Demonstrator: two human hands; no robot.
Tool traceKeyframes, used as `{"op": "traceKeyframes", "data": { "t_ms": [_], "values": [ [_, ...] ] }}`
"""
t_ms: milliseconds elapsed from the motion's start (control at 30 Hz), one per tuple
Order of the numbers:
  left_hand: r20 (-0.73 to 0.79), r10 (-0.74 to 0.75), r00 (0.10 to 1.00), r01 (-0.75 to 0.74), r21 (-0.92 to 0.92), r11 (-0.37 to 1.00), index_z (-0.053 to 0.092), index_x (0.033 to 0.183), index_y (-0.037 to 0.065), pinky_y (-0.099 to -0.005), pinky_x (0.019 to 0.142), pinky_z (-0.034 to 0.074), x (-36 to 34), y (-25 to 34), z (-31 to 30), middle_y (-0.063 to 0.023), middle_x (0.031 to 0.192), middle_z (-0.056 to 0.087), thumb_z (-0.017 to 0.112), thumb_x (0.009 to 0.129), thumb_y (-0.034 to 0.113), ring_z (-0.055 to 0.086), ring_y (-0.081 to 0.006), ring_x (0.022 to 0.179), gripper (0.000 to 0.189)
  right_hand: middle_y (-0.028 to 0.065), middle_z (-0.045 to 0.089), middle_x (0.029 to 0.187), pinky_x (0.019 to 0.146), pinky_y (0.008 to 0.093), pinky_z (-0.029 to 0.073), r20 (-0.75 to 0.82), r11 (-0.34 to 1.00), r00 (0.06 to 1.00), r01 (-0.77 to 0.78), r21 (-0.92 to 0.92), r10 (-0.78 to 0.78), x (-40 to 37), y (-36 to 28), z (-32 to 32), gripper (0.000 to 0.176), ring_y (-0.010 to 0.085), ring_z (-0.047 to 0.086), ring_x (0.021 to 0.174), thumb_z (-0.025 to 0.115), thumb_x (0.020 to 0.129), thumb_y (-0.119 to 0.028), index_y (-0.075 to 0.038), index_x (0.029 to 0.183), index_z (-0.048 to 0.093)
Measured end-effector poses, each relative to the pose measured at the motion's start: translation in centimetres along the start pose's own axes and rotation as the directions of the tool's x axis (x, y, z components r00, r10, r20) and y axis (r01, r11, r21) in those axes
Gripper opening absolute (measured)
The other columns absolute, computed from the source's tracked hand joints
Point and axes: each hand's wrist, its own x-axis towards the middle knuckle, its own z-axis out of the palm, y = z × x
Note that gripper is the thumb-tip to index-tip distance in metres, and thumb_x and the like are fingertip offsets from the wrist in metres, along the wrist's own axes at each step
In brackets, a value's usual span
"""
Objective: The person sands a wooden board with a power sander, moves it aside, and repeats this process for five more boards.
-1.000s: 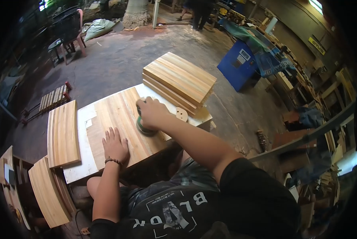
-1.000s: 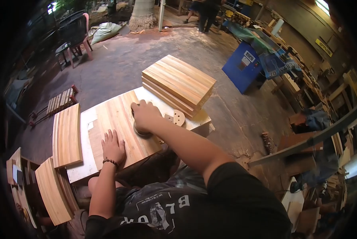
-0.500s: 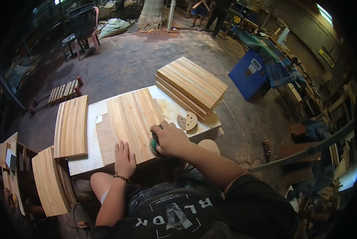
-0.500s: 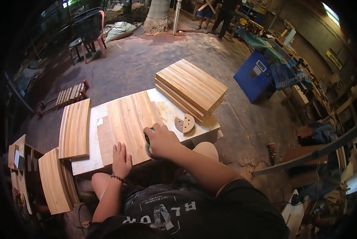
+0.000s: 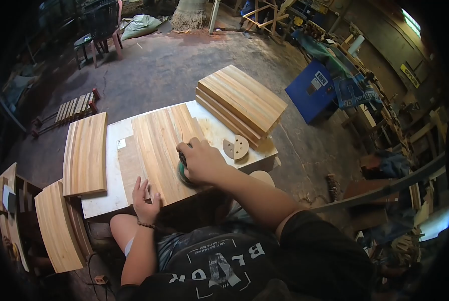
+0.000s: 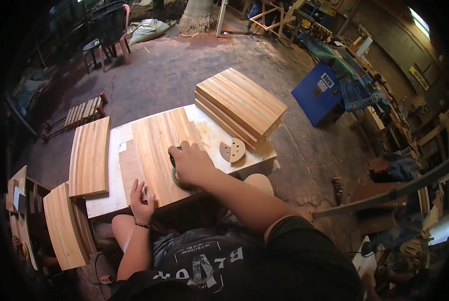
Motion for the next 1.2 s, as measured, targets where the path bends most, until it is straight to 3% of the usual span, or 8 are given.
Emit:
{"op": "traceKeyframes", "data": {
  "t_ms": [100,200,300,400,600,700,800,1200],
  "values": [
    [-0.068,0.016,0.998,-0.007,0.133,0.991,0.069,0.143,0.000,-0.0483,0.115,0.053,1.0,-2.0,-0.9,-0.0254,0.156,0.063,0.081,0.088,0.015,0.062,-0.0410,0.140,0.059,0.0207,0.065,0.126,0.094,0.0539,0.061,0.013,0.999,0.999,-0.038,-0.012,0.038,1.9,0.1,0.0,0.050,0.0428,0.069,0.116,0.074,0.090,-0.017,-0.014,0.140,0.063],
    [-0.106,-0.095,0.990,0.107,0.109,0.988,0.073,0.138,0.000,-0.0500,0.116,0.051,1.2,-2.3,-1.0,-0.0237,0.144,0.071,0.080,0.090,0.014,0.065,-0.0403,0.136,0.050,0.0208,0.066,0.127,0.096,0.0528,0.061,0.026,0.997,0.997,-0.067,-0.033,0.068,4.0,-0.1,-0.2,0.051,0.0419,0.070,0.117,0.075,0.091,-0.018,-0.014,0.140,0.063],
    [-0.030,-0.224,0.974,0.224,-0.004,0.975,0.078,0.130,0.002,-0.0501,0.117,0.050,1.1,-2.6,-0.2,-0.0216,0.132,0.077,0.078,0.093,0.016,0.068,-0.0395,0.131,0.039,0.0205,0.066,0.127,0.098,0.0518,0.061,0.008,0.995,0.996,-0.083,-0.052,0.083,6.2,0.0,-0.2,0.051,0.0411,0.070,0.119,0.075,0.092,-0.019,-0.015,0.141,0.063],
    [-0.026,-0.142,0.990,0.144,0.190,0.971,0.083,0.123,0.005,-0.0495,0.115,0.051,1.1,-2.1,-0.3,-0.0208,0.125,0.079,0.078,0.095,0.021,0.070,-0.0389,0.127,0.032,0.0212,0.066,0.131,0.101,0.0509,0.060,0.015,0.991,0.994,-0.109,-0.077,0.111,8.5,0.1,-0.4,0.052,0.0411,0.069,0.121,0.074,0.093,-0.019,-0.013,0.143,0.062],
    [-0.044,-0.151,0.988,0.157,0.252,0.955,0.084,0.126,0.006,-0.0475,0.115,0.051,0.9,-2.0,-0.3,-0.0168,0.123,0.082,0.077,0.100,0.022,0.069,-0.0380,0.132,0.031,0.0245,0.063,0.139,0.105,0.0503,0.059,0.030,0.986,0.987,-0.154,-0.057,0.156,12.7,0.5,-1.0,0.056,0.0424,0.068,0.127,0.074,0.093,-0.018,-0.007,0.146,0.059],
    [-0.047,-0.148,0.988,0.155,0.252,0.955,0.084,0.126,0.007,-0.0473,0.115,0.051,0.9,-2.3,-0.1,-0.0174,0.123,0.082,0.077,0.100,0.023,0.069,-0.0377,0.132,0.031,0.0257,0.062,0.142,0.106,0.0502,0.059,0.032,0.984,0.984,-0.173,-0.037,0.174,15.0,1.0,-1.0,0.055,0.0437,0.068,0.129,0.074,0.094,-0.018,-0.006,0.145,0.059],
    [-0.064,-0.171,0.983,0.182,0.244,0.953,0.085,0.125,0.010,-0.0488,0.114,0.051,0.8,-2.6,0.0,-0.0227,0.127,0.079,0.080,0.095,0.028,0.069,-0.0385,0.129,0.035,0.0245,0.064,0.139,0.105,0.0502,0.059,0.001,0.978,0.983,-0.185,-0.093,0.186,17.4,1.4,-0.7,0.058,0.0439,0.069,0.129,0.072,0.095,-0.023,-0.011,0.150,0.058],
    [-0.091,-0.177,0.980,0.194,0.240,0.951,0.086,0.122,0.009,-0.0486,0.112,0.053,0.9,-2.3,0.1,-0.0254,0.127,0.078,0.083,0.092,0.027,0.071,-0.0390,0.124,0.034,0.0257,0.061,0.147,0.111,0.0518,0.057,-0.018,0.971,0.976,-0.219,-0.099,0.218,23.8,2.6,-0.7,0.061,0.0453,0.066,0.135,0.073,0.097,-0.027,-0.011,0.153,0.055]
  ]
}}
